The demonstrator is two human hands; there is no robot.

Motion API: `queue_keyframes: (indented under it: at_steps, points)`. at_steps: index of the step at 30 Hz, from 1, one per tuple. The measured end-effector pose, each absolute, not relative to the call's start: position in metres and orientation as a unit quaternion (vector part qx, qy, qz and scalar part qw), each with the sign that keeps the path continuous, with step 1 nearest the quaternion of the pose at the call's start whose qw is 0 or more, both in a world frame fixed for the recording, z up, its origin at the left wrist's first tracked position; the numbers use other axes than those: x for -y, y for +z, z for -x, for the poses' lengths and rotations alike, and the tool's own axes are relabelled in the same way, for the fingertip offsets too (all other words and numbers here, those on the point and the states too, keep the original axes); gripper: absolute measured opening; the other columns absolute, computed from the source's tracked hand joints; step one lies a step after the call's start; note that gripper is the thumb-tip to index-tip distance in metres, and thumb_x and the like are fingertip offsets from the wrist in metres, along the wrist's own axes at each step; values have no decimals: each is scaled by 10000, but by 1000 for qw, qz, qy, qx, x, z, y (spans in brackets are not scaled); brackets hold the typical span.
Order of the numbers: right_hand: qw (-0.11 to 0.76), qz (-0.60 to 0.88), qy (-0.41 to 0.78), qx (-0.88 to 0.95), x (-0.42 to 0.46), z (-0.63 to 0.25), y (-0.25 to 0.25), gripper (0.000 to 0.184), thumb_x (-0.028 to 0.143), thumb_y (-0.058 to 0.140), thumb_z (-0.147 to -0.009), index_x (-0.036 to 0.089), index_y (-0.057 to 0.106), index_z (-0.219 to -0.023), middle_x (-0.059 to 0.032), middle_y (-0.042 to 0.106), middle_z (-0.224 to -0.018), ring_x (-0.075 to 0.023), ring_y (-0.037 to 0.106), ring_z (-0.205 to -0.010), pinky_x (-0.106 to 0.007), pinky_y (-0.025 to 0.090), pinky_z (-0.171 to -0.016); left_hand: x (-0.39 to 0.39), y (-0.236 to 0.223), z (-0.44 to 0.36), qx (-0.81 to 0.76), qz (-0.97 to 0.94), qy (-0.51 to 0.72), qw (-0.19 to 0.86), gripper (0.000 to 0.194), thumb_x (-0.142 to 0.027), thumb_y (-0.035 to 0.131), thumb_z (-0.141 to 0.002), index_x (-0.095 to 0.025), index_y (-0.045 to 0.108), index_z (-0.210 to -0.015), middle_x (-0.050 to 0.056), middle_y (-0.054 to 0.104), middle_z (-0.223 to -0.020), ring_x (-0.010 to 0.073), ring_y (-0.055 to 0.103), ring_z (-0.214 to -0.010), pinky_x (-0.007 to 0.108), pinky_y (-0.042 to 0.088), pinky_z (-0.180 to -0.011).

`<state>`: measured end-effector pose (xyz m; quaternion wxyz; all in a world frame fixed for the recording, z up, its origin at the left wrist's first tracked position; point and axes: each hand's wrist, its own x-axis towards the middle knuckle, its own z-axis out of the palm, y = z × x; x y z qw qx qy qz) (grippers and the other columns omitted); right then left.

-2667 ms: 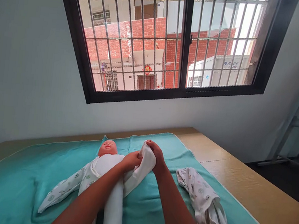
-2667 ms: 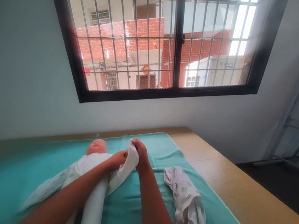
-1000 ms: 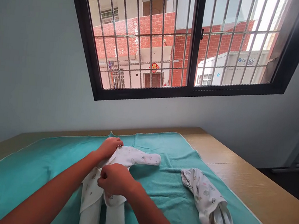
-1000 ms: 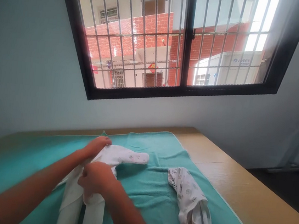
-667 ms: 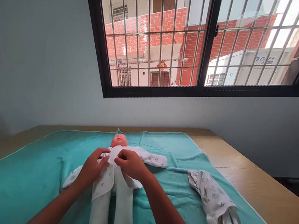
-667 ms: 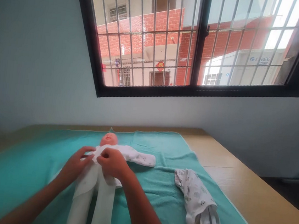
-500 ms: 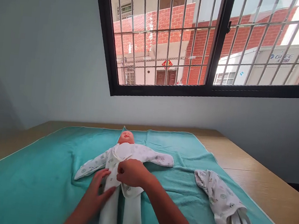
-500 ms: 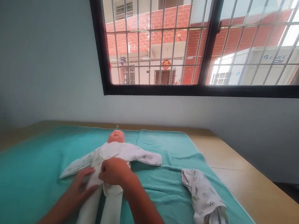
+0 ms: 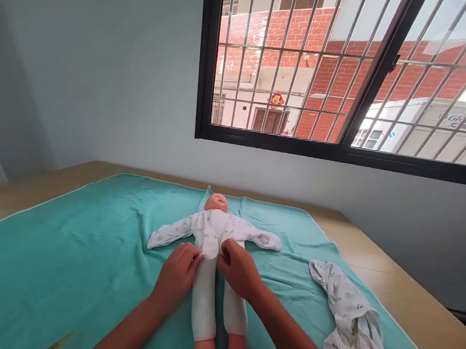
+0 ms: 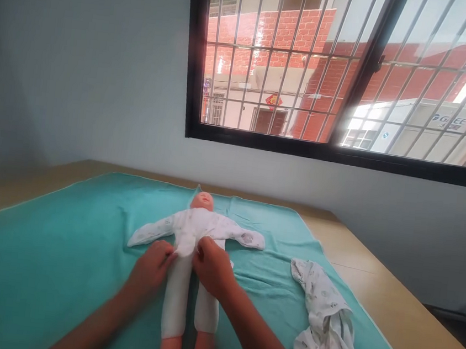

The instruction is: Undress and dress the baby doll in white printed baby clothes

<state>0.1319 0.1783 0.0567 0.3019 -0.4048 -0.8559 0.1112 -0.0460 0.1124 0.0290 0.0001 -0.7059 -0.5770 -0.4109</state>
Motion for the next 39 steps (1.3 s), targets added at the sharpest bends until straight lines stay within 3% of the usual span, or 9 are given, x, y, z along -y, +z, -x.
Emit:
queue_keyframes:
  at_steps: [4,7,10,15,19,24,29,32,39]
  points:
    - [336,378,145,850,-172,-145,47,157,117,470,-773,206,539,-882,11,513,-761,-136,446,-650,-247,345,-603,-96,22,51,517,751,-404,-78,220,-318,402,-961,-209,531,-820,66,588,-980,201,528,-944,355,442,-853]
    - [372,359,109,849,-165,-149,35,249,94,456,-810,216,581,-988,-41,578,-909,-186,521,-827,-313,424,-753,-92,16,63,522,741,-408,-114,197,-286,389,-962,-214,546,-868,62,592,-1035,187,540,-993,342,448,-896]
    - [417,329,99,842,-162,-152,24,319,103,474,-835,235,575,-1107,-79,580,-1133,-240,498,-1085,-408,410,-943,-101,12,89,595,707,-381,-43,173,-220,411,-929,-203,564,-1007,80,598,-1114,209,535,-1079,368,430,-958]
    - [453,329,203,803,-170,-155,8,399,232,531,-885,273,509,-1281,-69,421,-1428,-254,329,-1353,-483,295,-1121,-140,15,138,721,661,-180,102,456,-176,525,-835,-136,471,-1286,163,510,-1327,293,446,-1242,434,375,-1010]
    - [467,334,278,770,-177,-157,-3,435,351,534,-910,285,480,-1337,-70,341,-1505,-256,276,-1407,-499,266,-1147,-170,21,153,735,668,-63,101,421,-143,495,-834,-145,497,-1255,151,600,-1172,276,546,-1093,395,417,-900]
    - [439,315,275,795,-178,-159,-4,497,367,537,-910,300,440,-1393,-56,255,-1558,-255,167,-1453,-520,188,-1172,-204,28,141,732,669,-49,117,436,-129,334,-893,-187,460,-1306,160,581,-1125,277,584,-969,388,423,-793]
    - [391,312,285,818,-185,-165,-1,505,354,541,-908,301,444,-1401,-48,248,-1565,-248,150,-1459,-507,185,-1176,-229,35,133,739,666,-37,99,430,-279,372,-921,-267,403,-1349,137,573,-1088,244,629,-845,339,431,-731]
    - [385,317,294,815,-191,-170,-2,503,361,553,-903,302,456,-1393,-46,236,-1569,-243,169,-1455,-489,202,-1175,-228,34,152,746,660,-21,83,433,-342,390,-910,-249,411,-1333,134,591,-1071,256,637,-835,334,440,-707]
    - [373,304,241,843,-193,-172,-1,684,440,709,-769,287,457,-1386,-76,234,-1564,-286,178,-1446,-494,239,-1155,-196,27,199,789,605,-18,103,389,-129,296,-872,-148,534,-1179,153,599,-1066,280,606,-901,329,443,-665]
